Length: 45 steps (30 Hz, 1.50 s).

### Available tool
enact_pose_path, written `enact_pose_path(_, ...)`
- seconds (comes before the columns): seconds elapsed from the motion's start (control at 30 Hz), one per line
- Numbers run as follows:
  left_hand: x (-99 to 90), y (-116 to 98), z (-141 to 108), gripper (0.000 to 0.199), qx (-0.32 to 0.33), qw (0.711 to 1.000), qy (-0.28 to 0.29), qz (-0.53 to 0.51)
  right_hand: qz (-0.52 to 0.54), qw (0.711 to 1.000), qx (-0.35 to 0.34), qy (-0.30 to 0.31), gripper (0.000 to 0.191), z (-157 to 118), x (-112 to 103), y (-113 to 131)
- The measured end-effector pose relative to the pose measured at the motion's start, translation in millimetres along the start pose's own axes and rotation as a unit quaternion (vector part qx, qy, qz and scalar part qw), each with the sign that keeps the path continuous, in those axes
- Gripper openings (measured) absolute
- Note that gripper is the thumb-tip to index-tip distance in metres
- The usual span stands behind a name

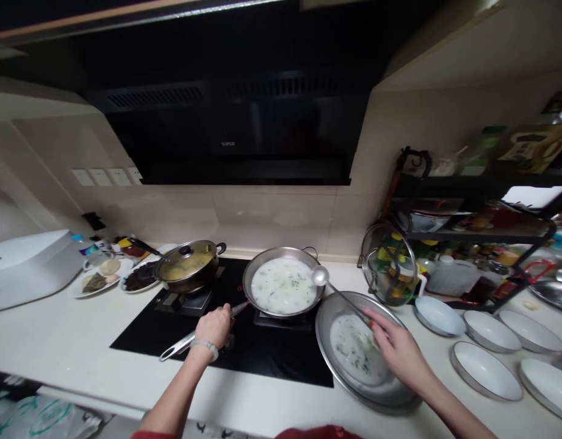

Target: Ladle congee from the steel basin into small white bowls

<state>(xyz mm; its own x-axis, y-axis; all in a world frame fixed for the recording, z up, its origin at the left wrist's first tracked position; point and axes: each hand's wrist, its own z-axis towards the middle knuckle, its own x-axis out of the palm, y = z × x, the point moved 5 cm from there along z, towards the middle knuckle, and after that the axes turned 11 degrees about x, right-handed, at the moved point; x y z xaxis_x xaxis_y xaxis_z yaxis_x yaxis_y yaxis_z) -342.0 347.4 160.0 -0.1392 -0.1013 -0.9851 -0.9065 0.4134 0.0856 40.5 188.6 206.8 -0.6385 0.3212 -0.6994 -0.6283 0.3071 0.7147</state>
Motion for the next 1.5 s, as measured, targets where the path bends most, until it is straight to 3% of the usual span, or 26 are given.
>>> enact_pose_path(0.17, -0.7, -0.5, -0.7, 0.030, -0.001, 1.000, -0.005, -0.010, -0.049, 0.996, -0.038, 0.066, 0.043, 27.3, 47.0, 39.2)
enact_pose_path(0.3, -0.4, -0.3, -0.7, 0.030, -0.002, 1.000, -0.009, -0.015, -0.107, 0.988, -0.035, 0.106, 0.041, 46.1, 76.6, 46.0)
enact_pose_path(0.43, 0.8, -0.1, -0.6, 0.031, 0.001, 1.000, -0.014, -0.014, -0.038, 0.993, -0.013, 0.114, 0.034, 55.2, 87.0, 48.2)
enact_pose_path(0.53, 1.9, 0.3, -0.3, 0.031, 0.000, 1.000, -0.017, -0.013, 0.075, 0.983, 0.087, 0.141, 0.032, 54.6, 85.2, 45.7)
enact_pose_path(0.63, 2.7, 0.9, 0.1, 0.030, -0.002, 1.000, -0.014, -0.012, 0.172, 0.949, 0.200, 0.174, 0.031, 46.9, 79.4, 42.8)
enact_pose_path(0.7, 3.1, 1.2, 0.3, 0.030, -0.003, 1.000, -0.012, -0.011, 0.210, 0.931, 0.237, 0.183, 0.028, 41.4, 74.0, 42.7)
enact_pose_path(1.17, 6.2, 1.8, 1.2, 0.031, 0.000, 1.000, -0.014, -0.006, 0.268, 0.906, 0.267, 0.188, 0.026, 30.5, 54.3, 33.9)
enact_pose_path(1.5, 10.3, 2.5, 1.3, 0.030, 0.003, 1.000, -0.022, 0.002, 0.322, 0.892, 0.257, 0.184, 0.029, 24.2, 26.3, 21.6)
